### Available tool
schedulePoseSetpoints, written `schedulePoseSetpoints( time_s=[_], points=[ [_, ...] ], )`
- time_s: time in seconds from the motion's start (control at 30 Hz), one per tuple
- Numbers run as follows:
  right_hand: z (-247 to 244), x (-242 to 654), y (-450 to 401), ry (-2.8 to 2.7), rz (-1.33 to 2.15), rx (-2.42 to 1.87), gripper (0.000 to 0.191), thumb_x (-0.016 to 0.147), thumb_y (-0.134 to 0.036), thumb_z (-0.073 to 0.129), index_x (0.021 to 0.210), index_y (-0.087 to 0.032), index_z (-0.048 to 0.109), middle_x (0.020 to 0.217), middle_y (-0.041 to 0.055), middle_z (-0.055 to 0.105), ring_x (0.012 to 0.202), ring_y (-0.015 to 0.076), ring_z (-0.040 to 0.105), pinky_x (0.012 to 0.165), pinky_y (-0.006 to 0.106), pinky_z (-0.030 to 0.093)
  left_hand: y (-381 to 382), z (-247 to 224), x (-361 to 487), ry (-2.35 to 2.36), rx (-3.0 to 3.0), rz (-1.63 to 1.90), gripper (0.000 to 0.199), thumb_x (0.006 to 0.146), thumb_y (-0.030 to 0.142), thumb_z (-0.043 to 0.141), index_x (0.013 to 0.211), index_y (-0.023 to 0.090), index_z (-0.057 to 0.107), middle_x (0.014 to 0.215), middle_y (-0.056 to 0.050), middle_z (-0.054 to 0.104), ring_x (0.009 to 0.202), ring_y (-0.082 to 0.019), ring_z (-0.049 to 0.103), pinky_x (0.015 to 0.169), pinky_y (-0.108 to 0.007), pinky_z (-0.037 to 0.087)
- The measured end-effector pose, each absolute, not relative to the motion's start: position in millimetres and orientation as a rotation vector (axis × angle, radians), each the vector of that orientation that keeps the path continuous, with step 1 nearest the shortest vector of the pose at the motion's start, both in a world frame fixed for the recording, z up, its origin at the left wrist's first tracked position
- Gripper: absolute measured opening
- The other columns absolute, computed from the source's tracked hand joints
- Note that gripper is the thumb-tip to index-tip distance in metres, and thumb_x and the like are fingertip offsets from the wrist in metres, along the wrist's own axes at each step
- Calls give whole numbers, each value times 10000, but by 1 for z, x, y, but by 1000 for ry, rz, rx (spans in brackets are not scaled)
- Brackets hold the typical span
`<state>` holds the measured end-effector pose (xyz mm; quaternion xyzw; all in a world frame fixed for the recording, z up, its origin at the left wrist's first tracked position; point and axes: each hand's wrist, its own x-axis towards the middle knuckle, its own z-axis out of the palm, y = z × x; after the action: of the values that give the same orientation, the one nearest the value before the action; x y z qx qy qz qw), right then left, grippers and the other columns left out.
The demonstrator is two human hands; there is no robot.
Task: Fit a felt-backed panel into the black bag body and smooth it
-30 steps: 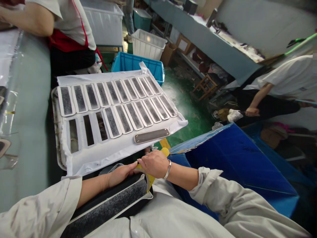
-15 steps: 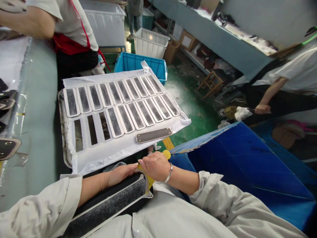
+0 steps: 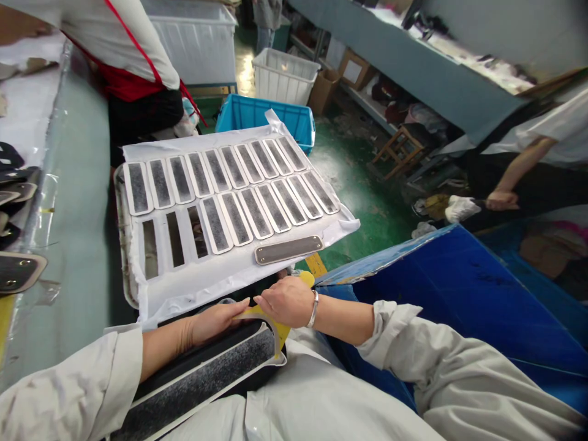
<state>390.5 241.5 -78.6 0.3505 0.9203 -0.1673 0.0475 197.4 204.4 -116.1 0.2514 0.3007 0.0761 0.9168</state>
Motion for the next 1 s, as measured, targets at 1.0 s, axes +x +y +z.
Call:
schedulePoseSetpoints(
  time_s=[1.0],
  points=[
    [-82,401,230,2826,-543,1075,463,941,-380,312,682,-170,634,679,58,677,621,175,617,550,291,328,216,-91,200,676,1417,-12,473,957,382,203,1272,191,500,1306,-6,535,1169,-169,488,1069,-278,273]
  ],
)
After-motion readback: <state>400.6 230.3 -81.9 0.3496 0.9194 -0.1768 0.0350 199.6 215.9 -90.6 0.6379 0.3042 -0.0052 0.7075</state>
